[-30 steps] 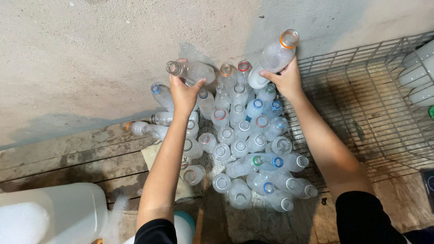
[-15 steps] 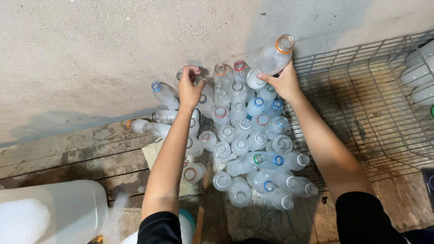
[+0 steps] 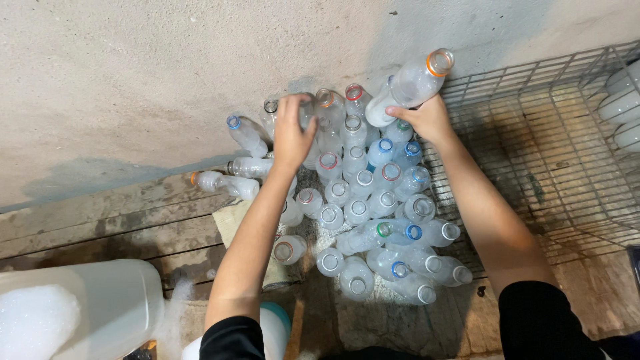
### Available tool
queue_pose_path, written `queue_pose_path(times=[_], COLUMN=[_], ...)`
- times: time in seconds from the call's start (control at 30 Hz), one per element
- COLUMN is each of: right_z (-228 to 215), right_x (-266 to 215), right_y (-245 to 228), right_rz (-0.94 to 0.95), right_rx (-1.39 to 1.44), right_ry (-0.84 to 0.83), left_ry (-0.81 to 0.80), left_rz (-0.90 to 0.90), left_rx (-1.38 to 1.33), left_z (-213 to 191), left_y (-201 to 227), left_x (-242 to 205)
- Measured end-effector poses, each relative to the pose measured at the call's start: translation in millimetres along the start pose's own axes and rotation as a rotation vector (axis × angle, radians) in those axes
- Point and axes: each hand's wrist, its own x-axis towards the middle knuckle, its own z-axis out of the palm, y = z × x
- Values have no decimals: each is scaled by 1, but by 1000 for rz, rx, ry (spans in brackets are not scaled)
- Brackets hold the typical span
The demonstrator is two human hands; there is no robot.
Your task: The person pours a foamy liquid from multiple plastic bottles into a large pitcher, then transfers the contents into a large white container using a blue funnel. The process is repeated several times with different bottles.
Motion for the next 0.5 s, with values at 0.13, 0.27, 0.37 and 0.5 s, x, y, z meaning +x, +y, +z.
queue_pose_path(times=[0.13,0.27,0.37,0.5], right_z=[-6,-13,-27,-48], right_x=[2,-1,-10,-19], right_y=[9,3,-14,-14], right_rz=[18,-38,-40,-113], right_rx=[71,144,157,-79], right_ry=[7,110,206,413], left_ry=[-125,-468,-549,-705], left_rz=[175,293,263,187], left_rx=[56,173,228,245], left_z=[43,92,124,167], left_y=[26,49,55,51], left_x=[-5,1,5,26])
